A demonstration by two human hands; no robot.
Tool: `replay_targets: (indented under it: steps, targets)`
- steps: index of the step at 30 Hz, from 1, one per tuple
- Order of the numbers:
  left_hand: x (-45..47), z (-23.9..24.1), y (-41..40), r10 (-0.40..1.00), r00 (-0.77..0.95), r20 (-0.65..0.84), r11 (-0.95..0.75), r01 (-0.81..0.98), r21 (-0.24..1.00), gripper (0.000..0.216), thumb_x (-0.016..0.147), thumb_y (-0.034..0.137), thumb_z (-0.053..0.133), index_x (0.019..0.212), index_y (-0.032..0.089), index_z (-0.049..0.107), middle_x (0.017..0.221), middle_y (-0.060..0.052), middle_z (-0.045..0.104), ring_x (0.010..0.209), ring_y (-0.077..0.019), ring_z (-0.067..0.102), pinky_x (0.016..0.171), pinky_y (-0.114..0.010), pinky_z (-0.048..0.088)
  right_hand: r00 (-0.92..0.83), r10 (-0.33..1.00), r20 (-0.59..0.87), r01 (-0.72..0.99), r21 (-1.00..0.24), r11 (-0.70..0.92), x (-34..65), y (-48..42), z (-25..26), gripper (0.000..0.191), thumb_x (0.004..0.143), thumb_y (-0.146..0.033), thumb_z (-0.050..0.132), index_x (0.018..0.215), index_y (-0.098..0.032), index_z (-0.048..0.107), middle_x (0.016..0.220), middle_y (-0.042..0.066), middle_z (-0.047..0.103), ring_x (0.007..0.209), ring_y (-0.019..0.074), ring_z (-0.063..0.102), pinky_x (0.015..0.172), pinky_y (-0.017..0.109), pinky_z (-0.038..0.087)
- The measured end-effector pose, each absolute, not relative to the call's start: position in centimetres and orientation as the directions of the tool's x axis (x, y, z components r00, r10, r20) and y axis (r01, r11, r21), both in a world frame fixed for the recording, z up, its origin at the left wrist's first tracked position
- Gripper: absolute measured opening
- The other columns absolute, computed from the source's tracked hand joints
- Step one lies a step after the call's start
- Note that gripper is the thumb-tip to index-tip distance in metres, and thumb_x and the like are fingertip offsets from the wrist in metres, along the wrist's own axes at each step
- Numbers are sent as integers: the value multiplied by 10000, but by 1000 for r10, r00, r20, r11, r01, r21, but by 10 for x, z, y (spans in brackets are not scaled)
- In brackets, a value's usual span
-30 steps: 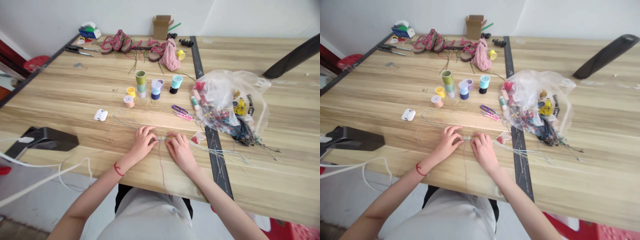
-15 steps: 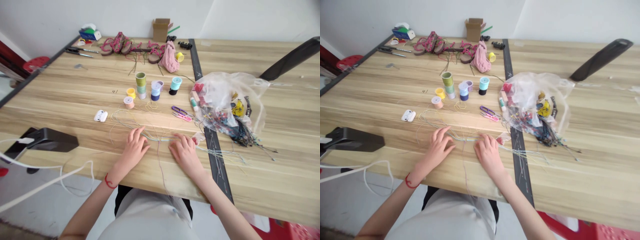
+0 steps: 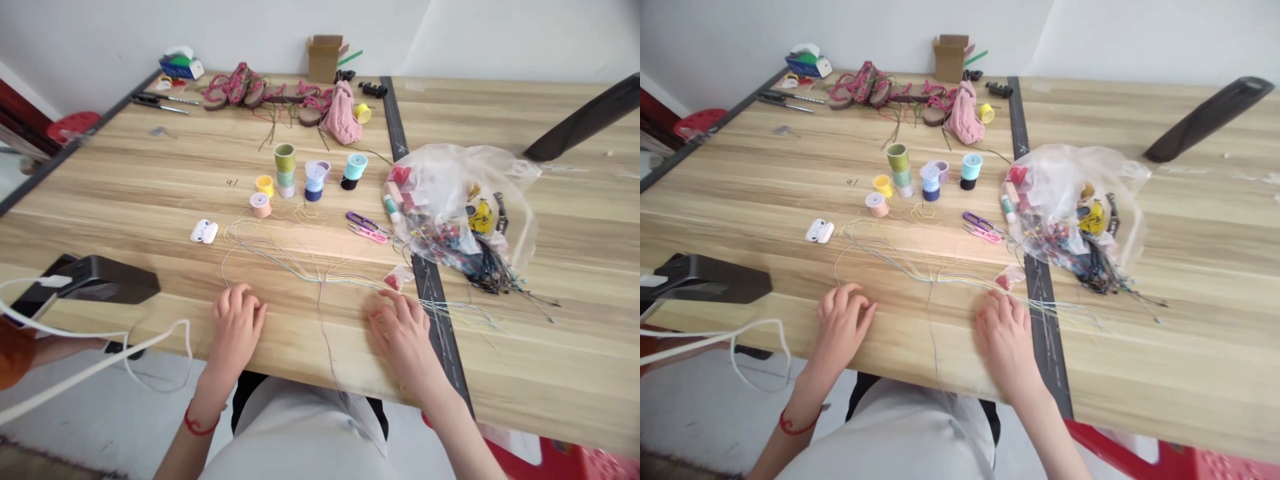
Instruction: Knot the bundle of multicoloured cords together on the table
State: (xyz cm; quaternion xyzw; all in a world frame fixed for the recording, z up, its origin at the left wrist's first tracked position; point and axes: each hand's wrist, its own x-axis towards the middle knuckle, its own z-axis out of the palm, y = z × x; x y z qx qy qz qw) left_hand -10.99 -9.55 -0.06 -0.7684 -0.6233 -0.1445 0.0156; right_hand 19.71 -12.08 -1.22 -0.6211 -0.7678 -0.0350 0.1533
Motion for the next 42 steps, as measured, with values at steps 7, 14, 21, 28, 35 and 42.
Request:
replay_targets:
  steps: [7,14,21,28,35,42]
  targets:
    - [-81,4,-99,903,400,154,-415,729,545,123,957,208,559,886,230,657,1169,-50,609,1129,-257,462,986,-444,430,-217,947,235,891,-349,291,175,-126,-7,165,955,-235,473,849,-198,595,1182,145,611,1061,307,533,847,477,477]
    - [-107,13,-86,849,523,75,-467,676,571,307,928,93,574,1140,295,667,1197,-27,610,1139,-227,458,1019,-415,420,-237,962,138,866,-418,273,204,-126,-2,125,981,-293,463,991,-214,560,998,86,635,910,241,646,766,381,531]
    - [-96,2,-79,826,564,1,-454,664,594,84,886,175,672,880,256,689,1077,-22,594,1111,-226,474,1003,-394,421,-286,954,94,869,-393,300,216,-127,-7,203,989,-260,416,868,-227,576,944,77,633,857,229,632,736,372,521]
    - [-90,4,-72,807,590,10,-467,628,622,79,933,198,615,863,234,610,1025,-11,616,1073,-212,489,995,-384,383,-229,968,105,863,-438,251,209,-124,-5,183,1004,-329,424,915,-225,544,911,65,644,856,230,636,718,368,514]
    - [-64,11,-71,905,397,153,-368,551,749,78,945,165,594,892,221,580,895,5,619,920,-172,559,904,-321,408,-176,975,136,774,-592,222,195,-124,-4,201,976,-380,490,1002,-237,628,1044,92,664,960,264,637,834,453,536]
    - [-45,15,-74,901,349,257,-396,422,816,42,932,199,629,899,211,607,874,-1,642,879,-160,601,842,-285,444,-238,952,-191,47,-982,-185,149,-125,5,507,894,-418,628,1358,-279,478,1166,91,679,806,184,711,739,381,615]
